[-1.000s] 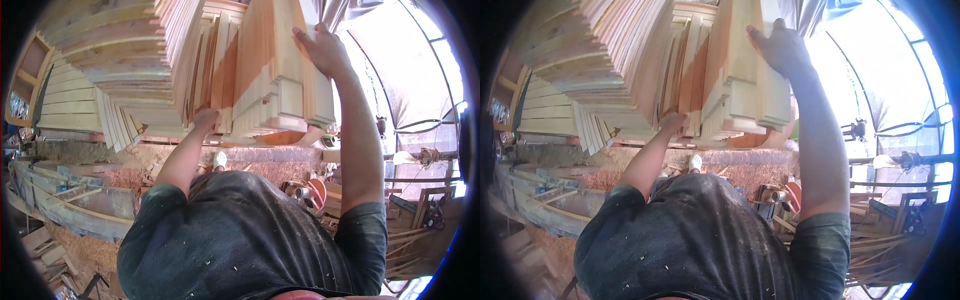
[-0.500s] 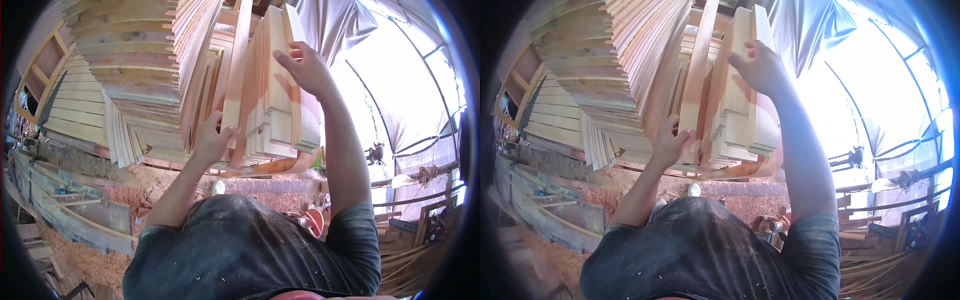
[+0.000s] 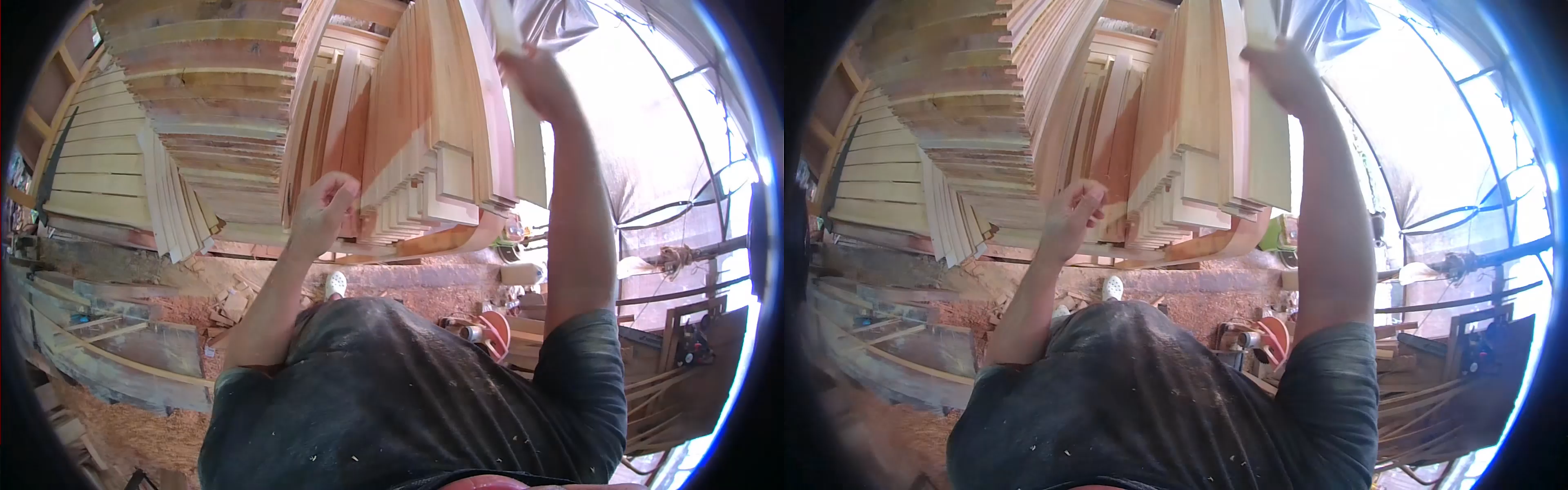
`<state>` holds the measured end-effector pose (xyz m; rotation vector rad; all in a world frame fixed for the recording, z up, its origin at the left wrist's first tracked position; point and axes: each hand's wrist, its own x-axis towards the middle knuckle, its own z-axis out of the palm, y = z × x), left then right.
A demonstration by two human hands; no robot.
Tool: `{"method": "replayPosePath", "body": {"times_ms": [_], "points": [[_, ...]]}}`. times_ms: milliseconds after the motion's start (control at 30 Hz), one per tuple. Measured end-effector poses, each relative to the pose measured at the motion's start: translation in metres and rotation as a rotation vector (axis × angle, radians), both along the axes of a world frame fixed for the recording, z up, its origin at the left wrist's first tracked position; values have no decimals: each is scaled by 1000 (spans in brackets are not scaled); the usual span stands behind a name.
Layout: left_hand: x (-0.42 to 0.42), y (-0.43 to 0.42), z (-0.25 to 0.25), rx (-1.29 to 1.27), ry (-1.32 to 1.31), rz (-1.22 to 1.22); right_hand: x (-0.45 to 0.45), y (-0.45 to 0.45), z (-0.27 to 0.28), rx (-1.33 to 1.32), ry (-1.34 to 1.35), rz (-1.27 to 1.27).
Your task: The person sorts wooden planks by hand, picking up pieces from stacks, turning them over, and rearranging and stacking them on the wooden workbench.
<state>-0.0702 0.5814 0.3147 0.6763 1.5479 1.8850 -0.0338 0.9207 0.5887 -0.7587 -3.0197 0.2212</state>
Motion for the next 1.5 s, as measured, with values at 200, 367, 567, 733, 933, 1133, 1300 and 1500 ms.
{"method": "replayPosePath", "body": {"times_ms": [200,367,567,733,933,1133,1300,1500], "points": [[24,-5,-126,-261,117,42,15,-25,-56,-147,273,-164],[28,2,-154,-486,207,26,11,-3,-73,4,448,-84],[24,17,-169,-426,135,43,3,-6,-68,-20,369,-111],[23,14,-176,-444,140,71,3,-24,-63,-67,369,-163],[29,13,-183,-399,128,61,3,-36,-58,-226,411,-260],[31,2,-185,-390,147,32,-5,-28,-44,-178,258,-343],[30,-4,-183,-451,177,32,-9,-23,-42,-155,248,-354],[32,-5,-186,-449,204,40,-9,-9,-43,-173,248,-348]]}}
